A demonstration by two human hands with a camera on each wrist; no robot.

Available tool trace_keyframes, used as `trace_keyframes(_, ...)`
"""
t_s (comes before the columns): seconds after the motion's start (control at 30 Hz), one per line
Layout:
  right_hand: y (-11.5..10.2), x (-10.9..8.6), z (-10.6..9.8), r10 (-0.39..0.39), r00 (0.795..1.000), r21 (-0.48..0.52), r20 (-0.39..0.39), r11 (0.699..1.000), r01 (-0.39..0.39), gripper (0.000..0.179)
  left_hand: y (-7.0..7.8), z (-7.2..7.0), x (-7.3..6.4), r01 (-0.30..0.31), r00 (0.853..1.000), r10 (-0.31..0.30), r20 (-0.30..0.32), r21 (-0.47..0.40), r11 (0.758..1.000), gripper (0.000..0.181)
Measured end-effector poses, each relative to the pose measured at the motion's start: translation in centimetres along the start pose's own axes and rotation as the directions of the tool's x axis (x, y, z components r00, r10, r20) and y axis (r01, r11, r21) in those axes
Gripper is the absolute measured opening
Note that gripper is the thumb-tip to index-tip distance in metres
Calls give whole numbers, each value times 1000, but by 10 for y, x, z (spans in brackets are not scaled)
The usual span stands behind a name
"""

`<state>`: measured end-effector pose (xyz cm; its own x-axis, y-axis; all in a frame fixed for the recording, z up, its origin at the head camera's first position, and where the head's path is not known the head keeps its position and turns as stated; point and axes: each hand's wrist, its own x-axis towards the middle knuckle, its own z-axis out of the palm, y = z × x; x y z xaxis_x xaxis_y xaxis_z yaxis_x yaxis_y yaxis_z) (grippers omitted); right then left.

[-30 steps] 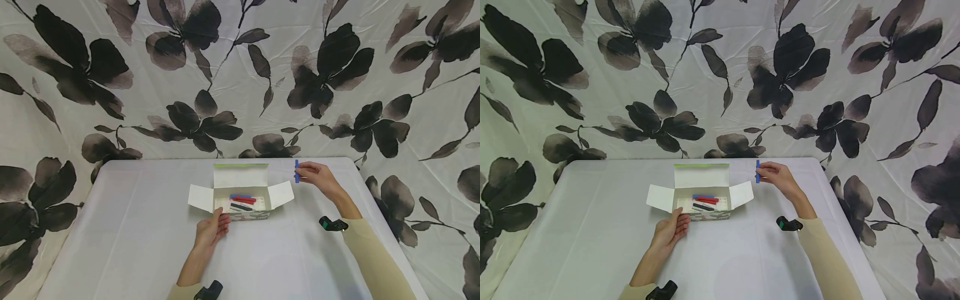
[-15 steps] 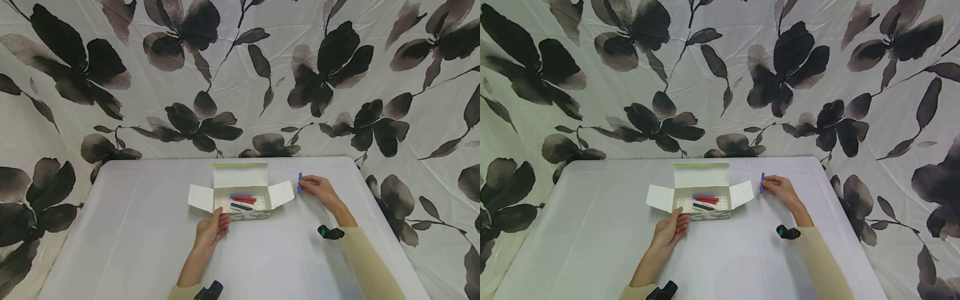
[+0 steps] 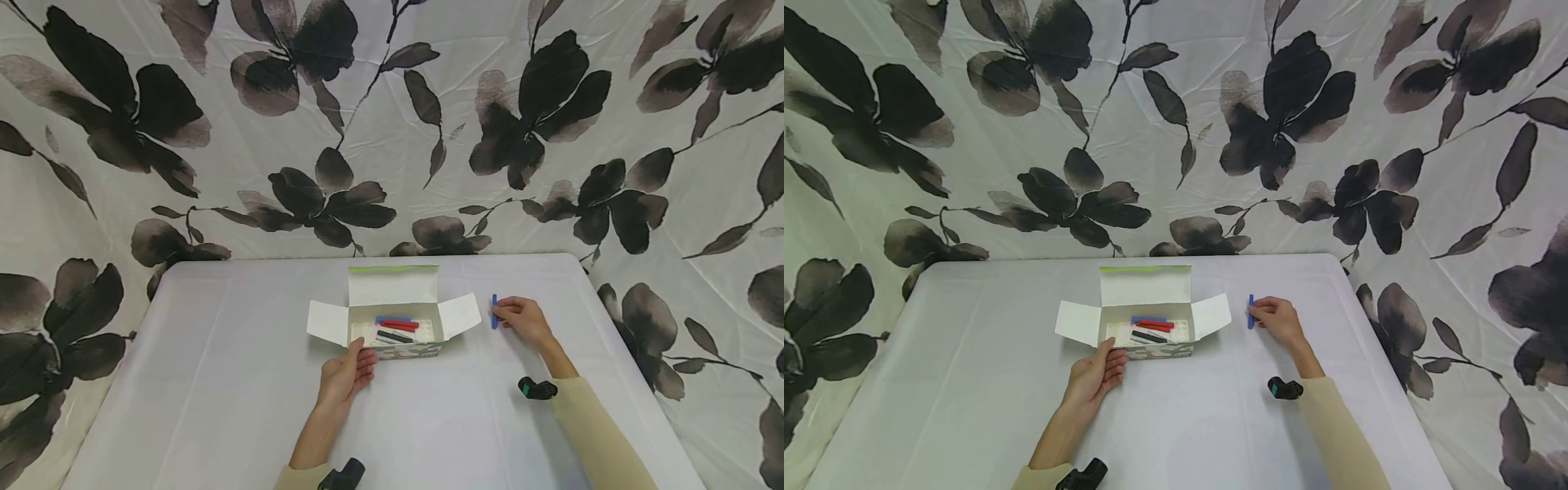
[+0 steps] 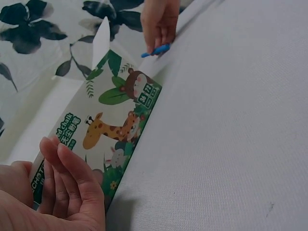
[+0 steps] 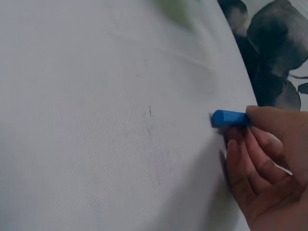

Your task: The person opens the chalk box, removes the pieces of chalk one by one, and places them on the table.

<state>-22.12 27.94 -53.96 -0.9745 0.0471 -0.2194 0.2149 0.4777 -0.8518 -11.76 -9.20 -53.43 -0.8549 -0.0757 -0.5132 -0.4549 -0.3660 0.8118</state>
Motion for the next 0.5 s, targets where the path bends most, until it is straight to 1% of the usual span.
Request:
trace_keyframes(0.1,-4,0,4,-20,999,-98,-43,995,16,30,1,-1,-1,1,1000,-1,9,3,1000,44)
trace_keyframes(0.27,-10,-2,8,-54,994,-222,-91,974,33,26,1,-1,-3,-3,1000,3,28,10,1000,46)
trace_keyframes(0.37,-13,-2,8,-52,993,-264,-108,964,22,25,1,-1,-3,-7,1000,7,28,10,1000,46)
trace_keyframes(0.5,-16,-2,7,-33,995,-271,-89,963,8,26,1,-1,-3,-4,1000,3,16,5,1000,46)
